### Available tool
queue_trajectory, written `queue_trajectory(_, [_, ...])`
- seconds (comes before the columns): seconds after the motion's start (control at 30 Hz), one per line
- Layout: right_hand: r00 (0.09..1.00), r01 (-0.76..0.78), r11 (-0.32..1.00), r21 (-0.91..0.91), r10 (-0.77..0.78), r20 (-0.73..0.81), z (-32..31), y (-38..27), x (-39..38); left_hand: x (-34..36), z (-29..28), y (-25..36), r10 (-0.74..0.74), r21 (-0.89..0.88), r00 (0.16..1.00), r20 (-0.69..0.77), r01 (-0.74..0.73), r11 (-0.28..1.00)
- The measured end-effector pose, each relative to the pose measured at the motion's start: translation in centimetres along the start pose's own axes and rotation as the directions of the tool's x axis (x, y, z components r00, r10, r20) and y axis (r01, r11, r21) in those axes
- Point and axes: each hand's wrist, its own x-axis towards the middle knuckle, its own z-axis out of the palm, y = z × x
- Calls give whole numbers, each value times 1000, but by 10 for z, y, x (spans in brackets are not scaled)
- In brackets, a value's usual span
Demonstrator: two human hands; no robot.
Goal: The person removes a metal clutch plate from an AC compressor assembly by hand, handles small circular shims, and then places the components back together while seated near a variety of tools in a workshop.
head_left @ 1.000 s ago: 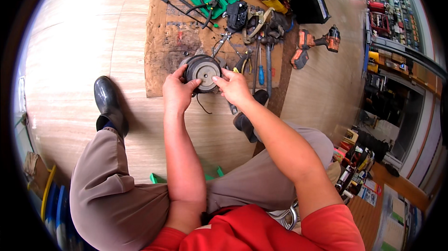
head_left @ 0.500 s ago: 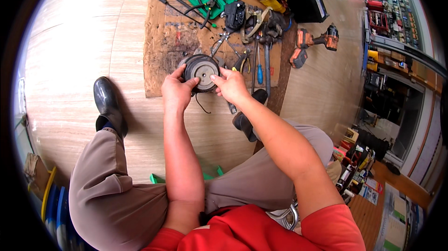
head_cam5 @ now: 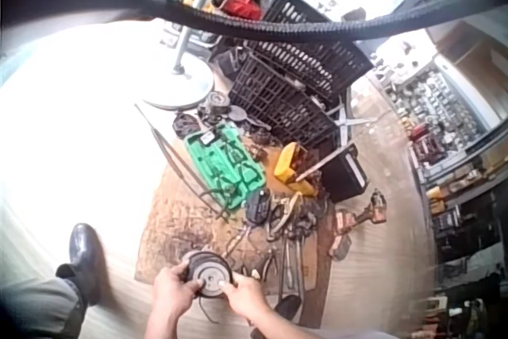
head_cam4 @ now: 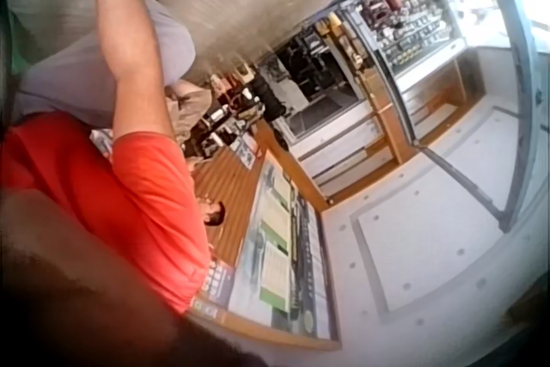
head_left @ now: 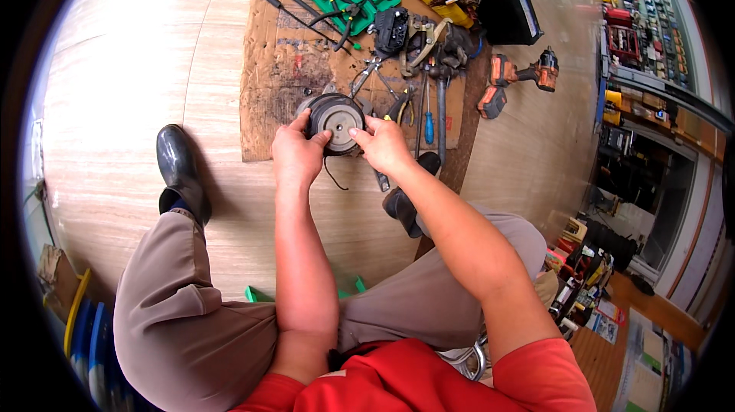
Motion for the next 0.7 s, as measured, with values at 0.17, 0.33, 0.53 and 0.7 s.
queue_trajectory(0.17, [996,63,996,62,-58,-67,3,3,2,0,-2,2,14,2,1000,11,-14,1000])
queue_trajectory(0.33, [996,57,997,48,-54,-73,1,-3,-1,3,3,-4,3,-12,1000,-2,-3,1000])
queue_trajectory(0.53, [998,13,1000,11,-13,-64,-1,-7,0,3,4,-3,2,-51,1000,-9,-3,999])
queue_trajectory(0.7, [999,-15,1000,-8,15,-52,-1,-5,3,0,4,-2,67,-32,996,-52,-69,997])
